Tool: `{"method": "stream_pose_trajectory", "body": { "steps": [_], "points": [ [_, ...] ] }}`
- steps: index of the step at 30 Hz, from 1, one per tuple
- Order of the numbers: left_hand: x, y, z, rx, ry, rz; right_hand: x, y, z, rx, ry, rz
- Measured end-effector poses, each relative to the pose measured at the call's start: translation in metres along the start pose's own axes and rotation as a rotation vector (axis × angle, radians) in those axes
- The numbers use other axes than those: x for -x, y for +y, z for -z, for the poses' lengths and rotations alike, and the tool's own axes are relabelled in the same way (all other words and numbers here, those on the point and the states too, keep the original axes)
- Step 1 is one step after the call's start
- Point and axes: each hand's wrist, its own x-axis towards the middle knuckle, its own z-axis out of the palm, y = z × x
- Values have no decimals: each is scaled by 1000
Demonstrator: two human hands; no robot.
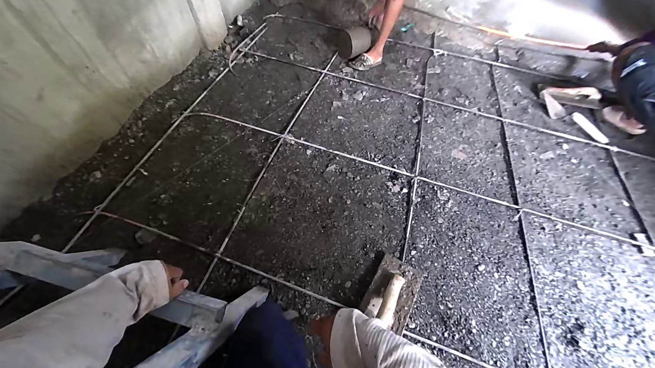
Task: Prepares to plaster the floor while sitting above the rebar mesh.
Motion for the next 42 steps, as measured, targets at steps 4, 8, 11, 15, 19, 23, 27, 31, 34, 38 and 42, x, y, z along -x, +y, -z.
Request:
{"method": "stream_pose_trajectory", "body": {
  "steps": [4,8,11,15,19,23,27,31,34,38,42],
  "points": [
    [-5,-2,-6,32,33,-16,11,-10,8,-53,-10,-39],
    [-4,-2,-6,48,18,4,29,-24,17,-89,-9,-11],
    [-15,-12,-19,42,69,-32,15,-41,5,-362,137,-85],
    [1,2,0,-13,-7,6,-98,-48,-67,-620,667,-209],
    [3,3,2,-10,-8,8,-33,-45,-33,-650,405,-168],
    [-1,0,-5,6,35,11,-45,-42,-42,-888,536,-231],
    [-5,-3,-13,11,82,3,-63,-57,-56,-670,589,-246],
    [-5,-4,-11,1,74,-4,-27,-65,-32,-432,342,-92],
    [-22,-15,-27,30,140,-47,-21,-68,-30,-440,282,-84],
    [-17,-10,-15,7,41,-13,-11,-63,-24,-514,243,-75],
    [-14,-7,-12,1,24,4,-42,-36,-38,-292,127,159]
  ]
}}
